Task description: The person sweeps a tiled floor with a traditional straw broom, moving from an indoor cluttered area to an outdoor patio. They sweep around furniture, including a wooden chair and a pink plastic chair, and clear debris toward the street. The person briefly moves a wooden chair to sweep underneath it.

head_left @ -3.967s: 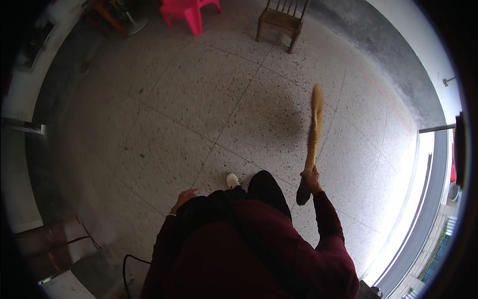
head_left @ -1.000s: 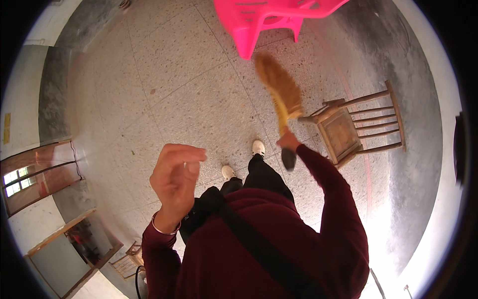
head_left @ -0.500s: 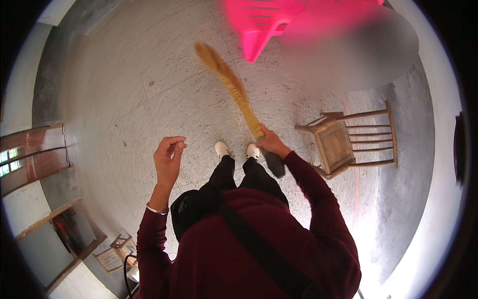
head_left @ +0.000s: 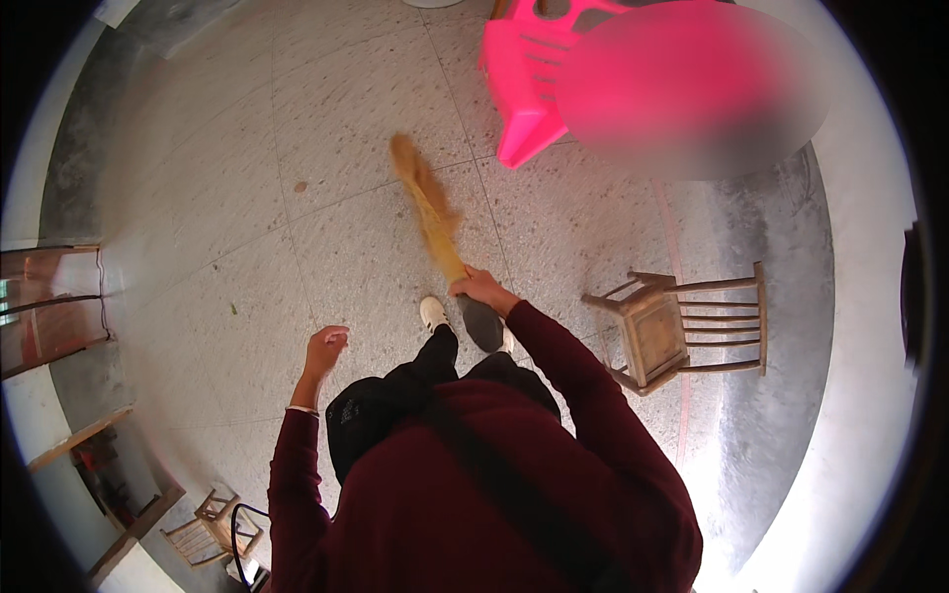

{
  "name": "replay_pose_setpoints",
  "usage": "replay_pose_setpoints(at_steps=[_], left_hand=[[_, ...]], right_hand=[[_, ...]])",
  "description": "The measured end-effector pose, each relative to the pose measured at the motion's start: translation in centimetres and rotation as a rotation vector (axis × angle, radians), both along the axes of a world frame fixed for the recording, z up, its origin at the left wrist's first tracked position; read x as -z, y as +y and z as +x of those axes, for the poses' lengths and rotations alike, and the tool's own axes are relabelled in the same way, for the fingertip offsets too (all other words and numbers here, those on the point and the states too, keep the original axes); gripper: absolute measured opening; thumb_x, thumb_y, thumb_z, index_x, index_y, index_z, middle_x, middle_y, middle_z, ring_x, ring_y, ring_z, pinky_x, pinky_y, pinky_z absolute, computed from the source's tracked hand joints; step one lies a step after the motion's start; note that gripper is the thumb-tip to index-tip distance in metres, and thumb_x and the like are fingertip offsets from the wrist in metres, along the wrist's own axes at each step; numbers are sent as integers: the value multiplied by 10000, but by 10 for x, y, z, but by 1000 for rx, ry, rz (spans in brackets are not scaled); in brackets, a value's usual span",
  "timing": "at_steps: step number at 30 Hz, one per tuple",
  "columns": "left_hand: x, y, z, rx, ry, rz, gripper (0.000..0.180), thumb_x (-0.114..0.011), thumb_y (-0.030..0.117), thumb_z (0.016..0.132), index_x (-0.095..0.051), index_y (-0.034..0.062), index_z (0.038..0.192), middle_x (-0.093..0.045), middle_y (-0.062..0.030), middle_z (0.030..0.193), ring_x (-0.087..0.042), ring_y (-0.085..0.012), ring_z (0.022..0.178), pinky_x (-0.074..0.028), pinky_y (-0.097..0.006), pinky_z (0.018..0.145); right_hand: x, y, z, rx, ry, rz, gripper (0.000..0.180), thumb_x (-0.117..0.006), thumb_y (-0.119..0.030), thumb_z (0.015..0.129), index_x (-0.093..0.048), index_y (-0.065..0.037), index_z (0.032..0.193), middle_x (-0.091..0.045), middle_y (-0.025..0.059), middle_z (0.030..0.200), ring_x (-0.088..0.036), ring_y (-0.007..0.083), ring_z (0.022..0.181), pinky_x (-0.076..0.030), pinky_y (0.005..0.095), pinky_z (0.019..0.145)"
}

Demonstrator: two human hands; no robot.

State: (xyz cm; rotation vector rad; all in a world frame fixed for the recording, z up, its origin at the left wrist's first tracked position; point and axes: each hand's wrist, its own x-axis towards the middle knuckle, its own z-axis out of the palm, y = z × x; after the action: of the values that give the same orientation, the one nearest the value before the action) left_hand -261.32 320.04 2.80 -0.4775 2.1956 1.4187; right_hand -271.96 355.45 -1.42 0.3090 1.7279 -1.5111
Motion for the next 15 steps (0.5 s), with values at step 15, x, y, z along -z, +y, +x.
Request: replay_pose_setpoints(at_steps=[15], left_hand=[[25, -48, -81, -88, -10, 61, 218, -545, 185, 796, -589, 41, 953, -607, -60, 754, -581, -124, 683, -448, -247, 577]], right_hand=[[8, 10, -199, 65, 354, 520, 913, -675, -247, 537, -233, 20, 1289, -550, 199, 1009, -554, 278, 912, -439, 308, 770]])
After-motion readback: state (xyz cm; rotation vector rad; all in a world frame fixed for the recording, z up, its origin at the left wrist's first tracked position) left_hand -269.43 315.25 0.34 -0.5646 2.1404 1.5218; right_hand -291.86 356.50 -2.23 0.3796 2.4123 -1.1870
